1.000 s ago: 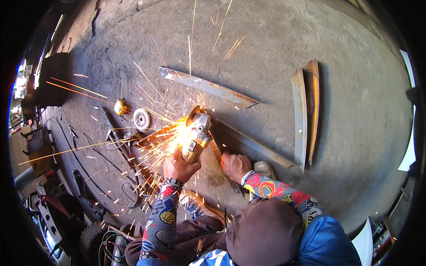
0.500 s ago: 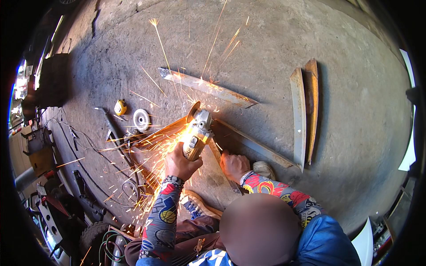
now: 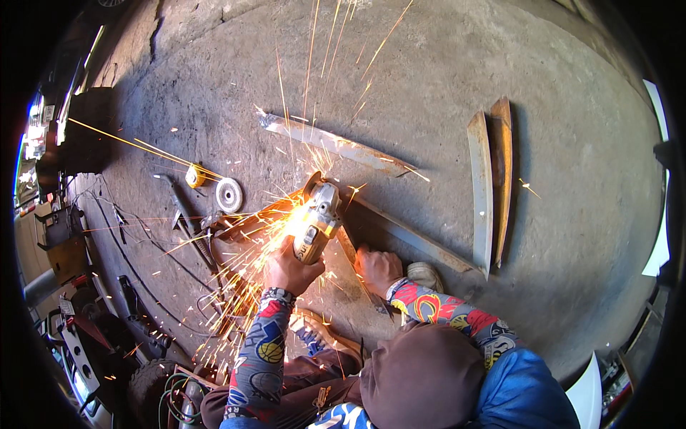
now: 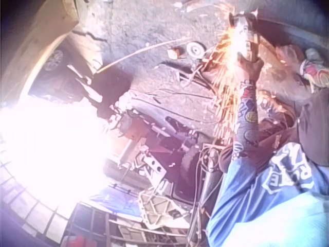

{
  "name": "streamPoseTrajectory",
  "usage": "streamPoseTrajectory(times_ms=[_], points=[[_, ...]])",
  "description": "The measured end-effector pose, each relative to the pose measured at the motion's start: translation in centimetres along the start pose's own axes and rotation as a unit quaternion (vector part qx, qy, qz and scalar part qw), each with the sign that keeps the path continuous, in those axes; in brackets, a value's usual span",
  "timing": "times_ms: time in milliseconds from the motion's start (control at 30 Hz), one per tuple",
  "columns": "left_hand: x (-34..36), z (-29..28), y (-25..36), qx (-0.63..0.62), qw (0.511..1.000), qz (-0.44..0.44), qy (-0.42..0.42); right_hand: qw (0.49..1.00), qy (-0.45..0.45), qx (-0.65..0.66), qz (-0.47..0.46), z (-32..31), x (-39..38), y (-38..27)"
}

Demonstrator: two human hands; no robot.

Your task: The person uses an angle grinder to cut and smooth metal bars, then arranges them into a rectangular frame. They weld the corners of the frame together using a welding torch, creating a metal structure.

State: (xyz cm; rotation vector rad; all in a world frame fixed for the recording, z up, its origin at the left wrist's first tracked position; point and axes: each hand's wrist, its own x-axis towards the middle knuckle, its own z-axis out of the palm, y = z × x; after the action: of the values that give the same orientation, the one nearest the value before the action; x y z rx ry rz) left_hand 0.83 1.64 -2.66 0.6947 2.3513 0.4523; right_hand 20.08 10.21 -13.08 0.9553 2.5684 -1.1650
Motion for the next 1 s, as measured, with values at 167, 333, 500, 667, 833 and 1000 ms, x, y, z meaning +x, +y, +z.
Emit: streamPoseTrajectory(times_ms=[167, 333, 500, 667, 833, 1000], points=[[-0.1, -0.2, 0.0, 0.085, 0.995, -0.039, -0.018, 1.000, -0.020, -0.003, 0.010, 0.0, 0.0, 0.1], [-0.2, -0.4, 0.5, 0.068, 0.996, -0.047, -0.022, 1.000, -0.003, 0.017, -0.004, 0.0, -0.1, 0.3], [0.0, -0.5, 0.6, 0.044, 0.999, -0.018, -0.004, 1.000, -0.015, 0.003, 0.008, -0.2, 0.0, 0.1], [0.0, -0.3, 0.6, 0.056, 0.998, -0.023, -0.006, 1.000, -0.018, 0.013, 0.022, -0.3, 0.1, -0.1], [0.0, -0.3, 1.2, 0.083, 0.996, -0.036, -0.009, 1.000, -0.006, 0.017, 0.005, -0.3, 0.0, 0.0], [0.1, -0.5, 1.7, 0.077, 0.996, -0.047, -0.017, 1.000, -0.009, 0.012, -0.003, -0.4, 0.0, 0.0]])
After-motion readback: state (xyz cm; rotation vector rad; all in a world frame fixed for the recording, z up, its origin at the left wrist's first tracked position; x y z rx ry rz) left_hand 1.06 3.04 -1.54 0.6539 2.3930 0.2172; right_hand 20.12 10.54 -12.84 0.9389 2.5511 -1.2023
